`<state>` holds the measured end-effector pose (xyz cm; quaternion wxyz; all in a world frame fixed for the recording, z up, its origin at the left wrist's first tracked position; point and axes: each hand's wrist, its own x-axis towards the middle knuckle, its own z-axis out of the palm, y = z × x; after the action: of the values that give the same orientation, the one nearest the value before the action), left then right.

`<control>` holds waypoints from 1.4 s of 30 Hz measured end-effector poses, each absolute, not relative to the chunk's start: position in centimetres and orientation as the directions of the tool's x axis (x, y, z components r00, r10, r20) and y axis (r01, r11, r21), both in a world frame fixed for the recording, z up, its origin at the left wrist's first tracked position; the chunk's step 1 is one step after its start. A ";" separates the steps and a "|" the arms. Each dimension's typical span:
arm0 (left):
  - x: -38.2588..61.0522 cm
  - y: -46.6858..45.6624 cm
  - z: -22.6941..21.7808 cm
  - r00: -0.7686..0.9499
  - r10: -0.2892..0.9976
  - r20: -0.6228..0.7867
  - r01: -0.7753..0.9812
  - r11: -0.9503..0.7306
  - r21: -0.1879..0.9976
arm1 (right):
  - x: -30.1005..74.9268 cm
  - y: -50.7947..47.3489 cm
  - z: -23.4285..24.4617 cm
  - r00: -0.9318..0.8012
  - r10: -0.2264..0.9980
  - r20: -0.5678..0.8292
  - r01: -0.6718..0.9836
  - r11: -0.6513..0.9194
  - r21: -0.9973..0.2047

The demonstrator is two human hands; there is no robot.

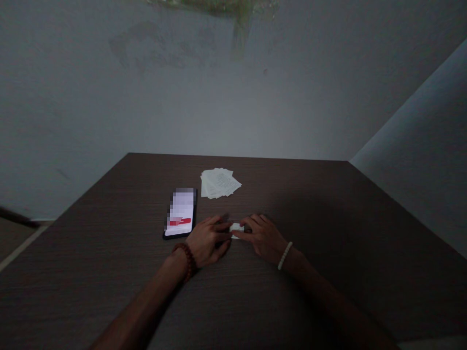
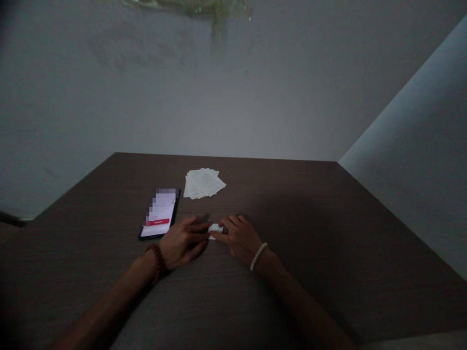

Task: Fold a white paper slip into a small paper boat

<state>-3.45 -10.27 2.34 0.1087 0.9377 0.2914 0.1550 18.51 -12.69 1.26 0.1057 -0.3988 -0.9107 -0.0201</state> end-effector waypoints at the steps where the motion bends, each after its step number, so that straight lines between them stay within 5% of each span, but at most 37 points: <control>1: -3.4 -10.3 2.4 0.785 0.577 0.225 0.512 -0.809 0.290 | 18.4 -12.7 1.3 -0.657 0.726 0.205 0.734 0.678 -0.051; 20: -3.4 -10.3 2.5 0.796 0.574 0.194 0.533 -0.815 0.225 | 19.0 -12.9 0.8 -0.383 0.875 0.298 0.895 0.431 -0.116; 32: -3.5 -10.0 1.7 0.785 0.566 0.252 0.509 -0.821 0.259 | 18.8 -12.9 0.7 -0.640 0.723 0.260 0.727 0.680 -0.100; 42: -3.9 -9.6 1.6 0.801 0.561 0.211 0.486 -0.814 0.318 | 18.3 -13.0 1.0 -0.597 0.772 0.219 0.766 0.629 -0.134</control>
<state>-3.87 -9.59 1.64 0.1249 0.9406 0.2783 0.1493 18.27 -12.99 1.03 0.1285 -0.4304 -0.8934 0.0129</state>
